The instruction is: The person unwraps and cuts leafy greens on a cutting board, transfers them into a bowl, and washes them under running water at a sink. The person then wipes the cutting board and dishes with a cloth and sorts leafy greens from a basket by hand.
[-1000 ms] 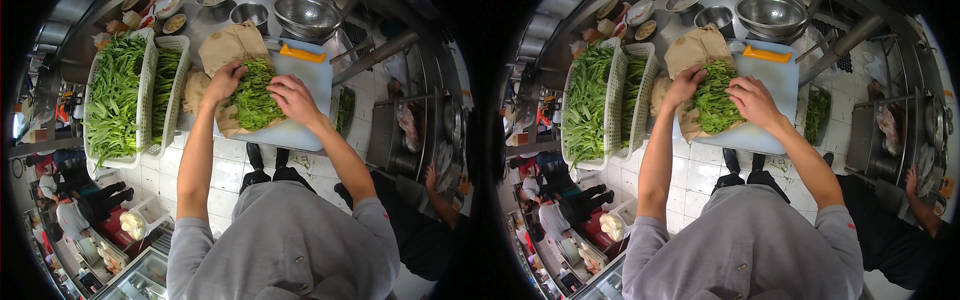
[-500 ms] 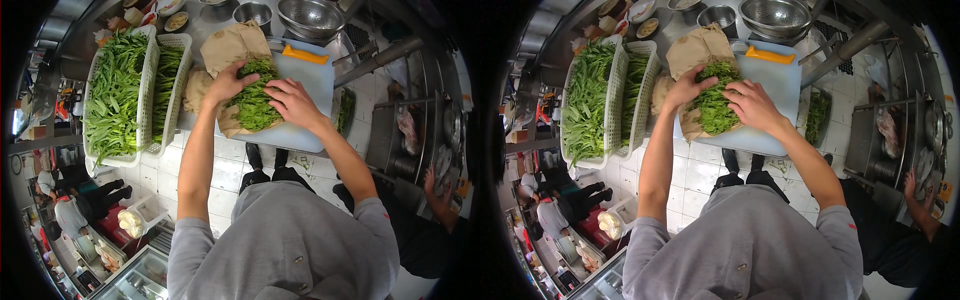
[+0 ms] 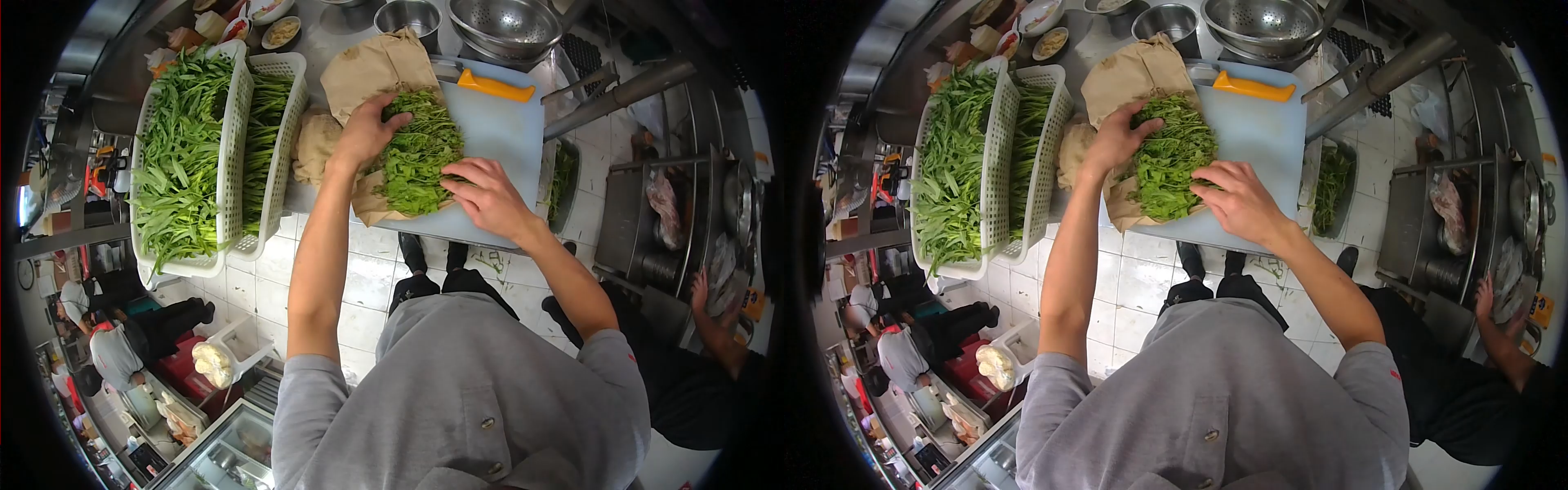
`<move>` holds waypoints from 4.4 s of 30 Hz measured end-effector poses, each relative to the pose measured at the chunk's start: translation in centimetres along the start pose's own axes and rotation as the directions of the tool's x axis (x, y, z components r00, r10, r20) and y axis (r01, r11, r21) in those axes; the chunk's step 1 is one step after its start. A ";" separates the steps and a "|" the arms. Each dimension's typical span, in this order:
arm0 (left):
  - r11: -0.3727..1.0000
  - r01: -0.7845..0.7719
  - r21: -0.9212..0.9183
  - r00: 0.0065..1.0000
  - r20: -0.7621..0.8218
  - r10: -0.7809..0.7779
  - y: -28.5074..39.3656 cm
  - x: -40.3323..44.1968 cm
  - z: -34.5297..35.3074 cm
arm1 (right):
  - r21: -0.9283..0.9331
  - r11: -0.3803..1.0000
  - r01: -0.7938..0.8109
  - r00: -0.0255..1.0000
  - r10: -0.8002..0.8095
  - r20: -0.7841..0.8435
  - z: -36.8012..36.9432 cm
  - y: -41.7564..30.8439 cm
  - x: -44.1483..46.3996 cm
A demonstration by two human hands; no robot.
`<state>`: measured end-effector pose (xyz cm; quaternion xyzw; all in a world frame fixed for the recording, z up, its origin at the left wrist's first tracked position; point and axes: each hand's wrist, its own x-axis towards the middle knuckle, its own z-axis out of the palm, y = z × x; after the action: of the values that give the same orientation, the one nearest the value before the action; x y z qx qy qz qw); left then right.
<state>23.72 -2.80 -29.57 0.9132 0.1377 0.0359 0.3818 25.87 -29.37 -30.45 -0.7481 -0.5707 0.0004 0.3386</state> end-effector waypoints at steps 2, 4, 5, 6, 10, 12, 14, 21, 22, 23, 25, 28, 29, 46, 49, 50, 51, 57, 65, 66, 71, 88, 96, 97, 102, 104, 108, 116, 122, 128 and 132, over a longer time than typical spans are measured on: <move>0.999 0.032 -0.028 0.999 0.045 -0.030 -0.1 0.0 -0.1 | 0.009 0.999 -0.047 0.998 0.048 -0.049 -0.4 -0.3 0.3; 0.999 0.008 -0.032 0.997 0.080 -0.006 -0.1 0.0 -0.5 | 0.045 0.995 -0.094 0.989 0.098 -0.114 -0.8 -0.3 0.6; 0.999 -0.031 -0.013 0.995 0.097 0.032 -0.1 -0.3 -0.6 | 0.077 0.990 -0.116 0.980 0.126 -0.154 -1.0 -0.2 0.9; 0.998 -0.069 0.006 0.991 0.115 0.068 1.3 -1.5 -1.3 | 0.109 0.985 -0.136 0.969 0.155 -0.192 -1.1 0.0 1.1; 0.938 -0.338 0.074 0.934 0.147 0.325 2.5 -6.0 -0.3 | 0.328 0.899 -0.289 0.861 0.394 -0.321 -2.2 1.8 1.8; 0.924 -0.349 0.155 0.935 0.116 0.334 3.3 -8.1 0.4 | 0.375 0.866 -0.330 0.832 0.454 -0.319 -2.0 3.4 2.8; 0.910 -0.350 0.222 0.937 0.080 0.341 3.6 -9.6 1.3 | 0.385 0.855 -0.348 0.813 0.480 -0.331 -1.5 4.8 4.3; 0.940 -0.301 0.162 0.941 -0.109 0.321 4.3 -9.6 0.1 | 0.253 0.779 -0.574 0.777 0.616 -0.133 2.4 9.9 10.7; 0.962 -0.254 0.099 0.954 -0.140 0.267 4.1 -8.5 0.1 | 0.219 0.756 -0.616 0.756 0.646 -0.102 2.6 10.1 11.4; 0.978 -0.206 0.035 0.964 -0.167 0.209 3.7 -7.1 0.1 | 0.185 0.732 -0.656 0.734 0.675 -0.071 2.6 10.2 11.9; 0.995 -0.078 -0.061 0.990 -0.124 0.070 2.7 -4.5 0.3 | 0.237 0.722 -0.650 0.728 0.681 -0.079 3.1 10.8 12.2; 0.991 0.088 -0.098 0.993 0.091 -0.079 1.9 -1.5 1.1 | 0.299 0.709 -0.639 0.734 0.678 -0.039 4.6 12.5 13.0; 0.998 0.045 -0.041 0.993 0.108 -0.041 1.9 -1.4 1.3 | 0.319 0.699 -0.640 0.734 0.679 -0.016 5.0 13.1 13.0; 0.891 -0.345 0.294 0.936 0.174 0.305 5.5 -7.1 2.6 | 0.844 0.395 -0.364 0.739 0.673 0.004 0.9 7.9 12.6; 0.820 -0.358 0.446 0.934 0.165 0.318 7.2 -8.3 3.5 | 0.871 0.415 -0.262 0.750 0.655 -0.087 0.1 7.4 12.4; 0.820 -0.356 0.448 0.934 0.138 0.329 7.4 -8.6 3.9 | 0.871 0.429 -0.238 0.758 0.643 -0.110 -0.2 7.3 12.3; 0.809 -0.364 0.461 0.930 0.137 0.340 7.5 -8.8 3.9 | 0.868 0.450 -0.209 0.762 0.632 -0.144 -0.6 7.1 12.3; 0.740 -0.415 0.529 0.895 0.090 0.437 7.2 -9.3 4.9 | 0.834 0.543 -0.101 0.773 0.571 -0.278 -3.3 5.9 12.5; 0.712 -0.429 0.556 0.887 0.110 0.448 5.8 -11.0 7.8 | 0.480 0.873 -0.081 0.685 0.399 -0.610 -7.8 3.0 12.5; 0.719 -0.422 0.552 0.889 0.096 0.447 5.8 -11.2 7.9 | 0.431 0.897 -0.101 0.695 0.374 -0.614 -8.0 3.5 12.0; 0.746 -0.383 0.545 0.901 0.044 0.431 5.7 -12.3 8.5 | 0.252 0.955 -0.155 0.647 0.291 -0.704 -8.7 5.7 9.8; 0.693 -0.610 -0.385 0.784 -0.425 0.453 17.1 -6.9 2.2 | 0.760 0.403 0.510 0.824 0.024 -0.566 -17.0 -4.8 -3.1; 0.804 -0.402 -0.437 0.871 0.090 0.484 24.0 -6.1 11.8 | 0.976 -0.075 -0.204 0.012 0.997 0.080 -17.7 -4.7 -12.6; 0.813 -0.377 -0.443 0.847 0.190 0.496 24.6 -6.0 13.4 | 0.988 0.033 -0.153 0.088 0.996 -0.020 -15.3 -4.9 -15.1; 0.694 -0.385 -0.609 0.749 0.233 0.620 22.7 -7.0 21.4 | 0.840 0.367 -0.399 0.209 0.929 -0.306 -11.0 -3.3 -26.8; 0.736 -0.430 -0.523 0.778 0.198 0.596 21.1 -8.5 20.0 | 0.853 0.376 -0.362 0.109 0.926 -0.362 -10.3 -1.4 -29.6; 0.840 -0.272 -0.469 0.831 0.326 0.451 17.3 -10.7 14.5 | 0.861 0.396 -0.319 0.063 0.916 -0.397 -8.9 3.3 -31.4; 0.891 -0.381 0.247 0.906 -0.091 0.413 11.1 -9.4 5.1 | 0.207 0.474 -0.856 0.420 0.871 -0.255 -3.8 14.0 -28.1; 0.917 -0.321 0.237 0.943 -0.011 0.333 6.7 -10.4 4.9 | 0.492 0.656 -0.573 0.534 0.754 -0.384 -7.7 6.0 -14.0; 0.922 -0.328 0.207 0.939 -0.037 0.342 5.5 -12.4 5.8 | 0.387 0.836 -0.390 0.839 0.496 -0.225 -4.4 2.2 -3.4; 0.909 -0.347 0.229 0.929 -0.051 0.367 5.2 -12.8 6.1 | 0.023 0.964 -0.266 0.928 0.263 -0.263 -0.5 5.4 2.0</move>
<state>13.60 -14.07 -29.71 0.9563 -0.0110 0.1324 0.2604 31.38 -28.50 -32.06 -0.8136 -0.4145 -0.0574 0.4037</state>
